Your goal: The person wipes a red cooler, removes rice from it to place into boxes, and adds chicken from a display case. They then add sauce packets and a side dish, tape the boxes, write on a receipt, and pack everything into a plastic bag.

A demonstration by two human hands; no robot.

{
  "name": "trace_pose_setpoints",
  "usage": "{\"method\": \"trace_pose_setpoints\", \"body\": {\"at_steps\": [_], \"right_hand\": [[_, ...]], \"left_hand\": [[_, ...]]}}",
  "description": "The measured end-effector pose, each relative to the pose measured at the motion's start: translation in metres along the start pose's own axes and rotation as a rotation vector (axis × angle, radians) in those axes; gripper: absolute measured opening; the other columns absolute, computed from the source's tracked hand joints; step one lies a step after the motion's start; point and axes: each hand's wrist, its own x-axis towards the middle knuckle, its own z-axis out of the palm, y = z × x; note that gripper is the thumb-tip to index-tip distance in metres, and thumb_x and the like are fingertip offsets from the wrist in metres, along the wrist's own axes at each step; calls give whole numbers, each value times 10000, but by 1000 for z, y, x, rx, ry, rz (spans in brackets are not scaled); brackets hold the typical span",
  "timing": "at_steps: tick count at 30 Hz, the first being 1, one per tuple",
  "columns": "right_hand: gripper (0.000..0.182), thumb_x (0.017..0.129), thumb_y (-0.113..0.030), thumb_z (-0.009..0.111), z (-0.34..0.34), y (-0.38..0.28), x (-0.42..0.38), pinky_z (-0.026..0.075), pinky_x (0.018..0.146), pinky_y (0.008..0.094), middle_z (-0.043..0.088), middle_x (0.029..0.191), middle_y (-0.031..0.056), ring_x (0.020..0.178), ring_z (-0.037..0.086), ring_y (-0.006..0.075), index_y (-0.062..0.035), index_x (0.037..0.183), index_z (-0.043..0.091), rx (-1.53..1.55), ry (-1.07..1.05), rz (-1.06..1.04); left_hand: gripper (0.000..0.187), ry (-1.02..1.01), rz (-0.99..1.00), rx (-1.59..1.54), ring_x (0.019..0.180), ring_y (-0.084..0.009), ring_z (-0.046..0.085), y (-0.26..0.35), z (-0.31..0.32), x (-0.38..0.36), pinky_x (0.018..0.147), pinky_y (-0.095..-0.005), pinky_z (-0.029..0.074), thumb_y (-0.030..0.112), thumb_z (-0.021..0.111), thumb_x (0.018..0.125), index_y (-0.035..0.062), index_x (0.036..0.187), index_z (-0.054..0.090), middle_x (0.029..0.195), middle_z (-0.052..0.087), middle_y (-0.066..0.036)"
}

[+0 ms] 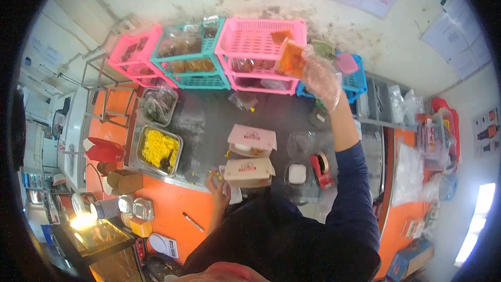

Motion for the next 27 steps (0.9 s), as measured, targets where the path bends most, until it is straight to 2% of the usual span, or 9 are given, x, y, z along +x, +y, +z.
{"method": "trace_pose_setpoints", "body": {"at_steps": [5,7,11,15,18,22,24,25,27], "right_hand": [[344,921,-257,615,-1,59,-64,516,892,364,633,1059,101,986,629,213,-27,1171,565,-91,165,53],[315,917,-272,623,-28,78,-91,521,855,323,634,1046,70,977,624,184,-45,1131,581,-291,408,53],[314,914,-264,628,59,89,-122,513,863,298,628,1052,47,979,607,139,-54,1140,572,11,285,13],[486,960,-330,532,117,87,-145,469,991,389,545,1257,109,1127,562,226,-52,1348,443,41,30,-14],[681,926,-403,552,127,92,-156,428,1007,527,419,1399,127,1264,457,276,-17,1430,305,-19,-5,-72],[624,923,-386,570,132,107,-175,448,989,517,514,1312,112,1198,517,280,-10,1385,387,-31,108,-72],[513,906,-340,600,112,131,-191,466,981,447,618,1169,97,1096,585,269,-39,1309,497,-550,228,214],[513,906,-340,600,103,149,-193,466,981,447,618,1169,97,1096,585,269,-39,1309,497,-544,220,244],[464,852,-317,658,74,190,-192,472,944,462,669,1070,94,1026,622,280,-77,1239,566,-1554,-235,379]], "left_hand": [[508,40,94,-48,1264,-414,375,-13,16,23,1039,-504,294,-37,568,732,75,1227,538,1379,411,-208],[539,3,75,-97,1264,-357,387,-13,15,30,1031,-487,303,-41,538,734,75,1260,515,1372,416,-170],[591,-19,119,-121,1242,-359,404,-6,8,34,1033,-466,311,-49,526,745,72,1320,463,1349,434,-174],[587,-68,135,-173,1250,-401,394,-4,6,27,1043,-480,313,-6,513,787,44,1360,401,1337,434,-210],[604,-76,154,-196,1245,-408,400,-5,5,23,1040,-474,323,-27,518,772,42,1360,400,1334,434,-221],[622,-64,197,-237,1234,-412,415,-17,10,21,1040,-466,333,-68,510,743,35,1349,412,1315,456,-232],[627,-67,195,-231,1232,-410,421,-16,6,21,1041,-466,333,-81,494,732,36,1343,418,1312,465,-225],[633,-53,221,-228,1229,-408,426,-17,5,24,1043,-466,334,-95,478,721,38,1338,424,1309,474,-217],[663,-78,209,-268,1238,-391,414,-28,7,30,1033,-457,333,-101,483,706,58,1348,425,1343,451,-198]]}}
